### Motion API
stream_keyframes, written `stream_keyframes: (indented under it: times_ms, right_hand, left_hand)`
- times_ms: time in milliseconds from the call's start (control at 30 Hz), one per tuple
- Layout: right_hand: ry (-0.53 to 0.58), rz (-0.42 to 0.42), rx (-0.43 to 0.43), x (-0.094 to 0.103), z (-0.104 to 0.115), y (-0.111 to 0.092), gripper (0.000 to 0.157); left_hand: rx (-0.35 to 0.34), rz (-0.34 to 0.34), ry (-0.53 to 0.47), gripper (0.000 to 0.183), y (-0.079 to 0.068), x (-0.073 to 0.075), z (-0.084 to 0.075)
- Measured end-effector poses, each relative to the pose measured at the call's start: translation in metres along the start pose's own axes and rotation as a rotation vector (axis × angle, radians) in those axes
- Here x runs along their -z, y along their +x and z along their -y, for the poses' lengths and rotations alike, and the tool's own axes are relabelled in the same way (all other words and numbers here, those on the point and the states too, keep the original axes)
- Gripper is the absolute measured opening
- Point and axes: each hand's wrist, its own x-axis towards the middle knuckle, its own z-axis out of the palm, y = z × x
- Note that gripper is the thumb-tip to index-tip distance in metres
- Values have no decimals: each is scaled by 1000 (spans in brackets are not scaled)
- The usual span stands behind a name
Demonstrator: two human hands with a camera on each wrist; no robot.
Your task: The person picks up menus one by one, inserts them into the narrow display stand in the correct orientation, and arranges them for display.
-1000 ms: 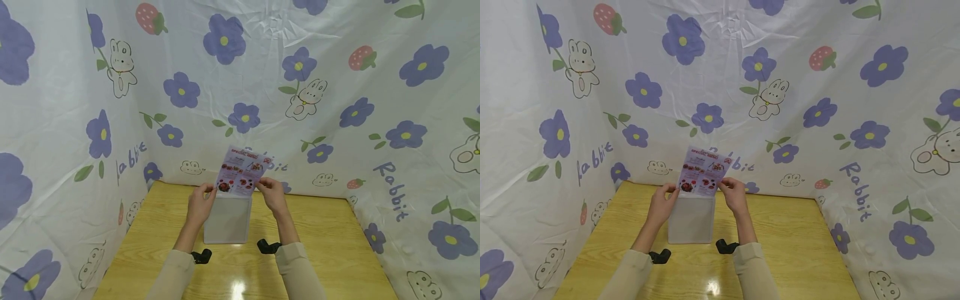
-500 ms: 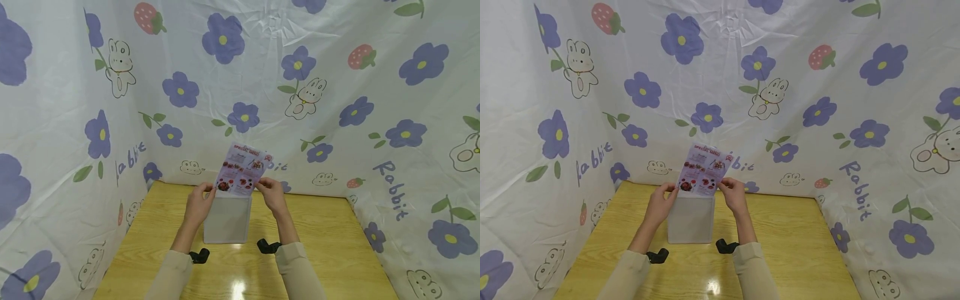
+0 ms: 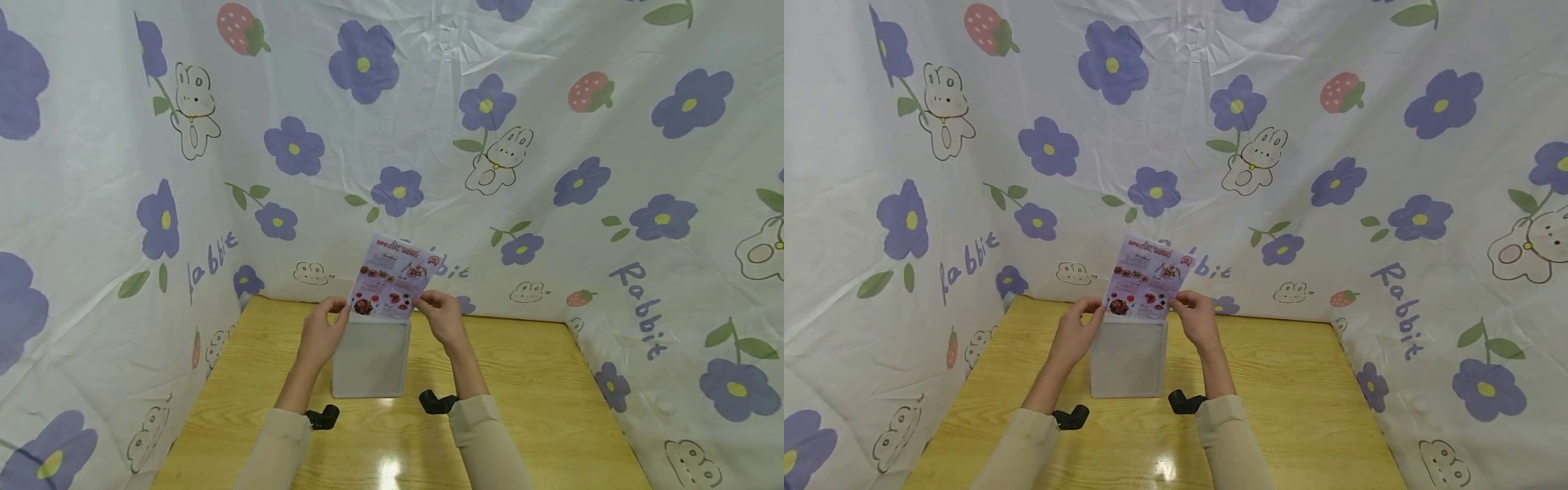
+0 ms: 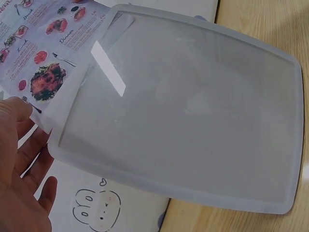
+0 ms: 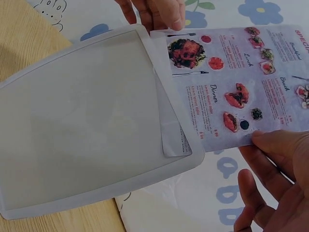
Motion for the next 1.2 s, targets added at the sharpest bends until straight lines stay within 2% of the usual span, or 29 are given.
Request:
stream_keyframes:
  times_ms: [633,833,967,1200]
  right_hand:
    - [-25,37,-2,1,-1,0,19]
    - [-61,43,0,0,0,0,17]
    - [-78,53,6,-1,-1,-1,18]
    - [-74,60,15,-4,-2,-2,17]
  left_hand:
    - [-6,7,-18,15,-4,-2,2]
    - [3,20,-33,20,-1,-1,1]
    - [0,22,-61,25,2,-2,-2]
    - [-10,18,-116,23,6,-3,-3]
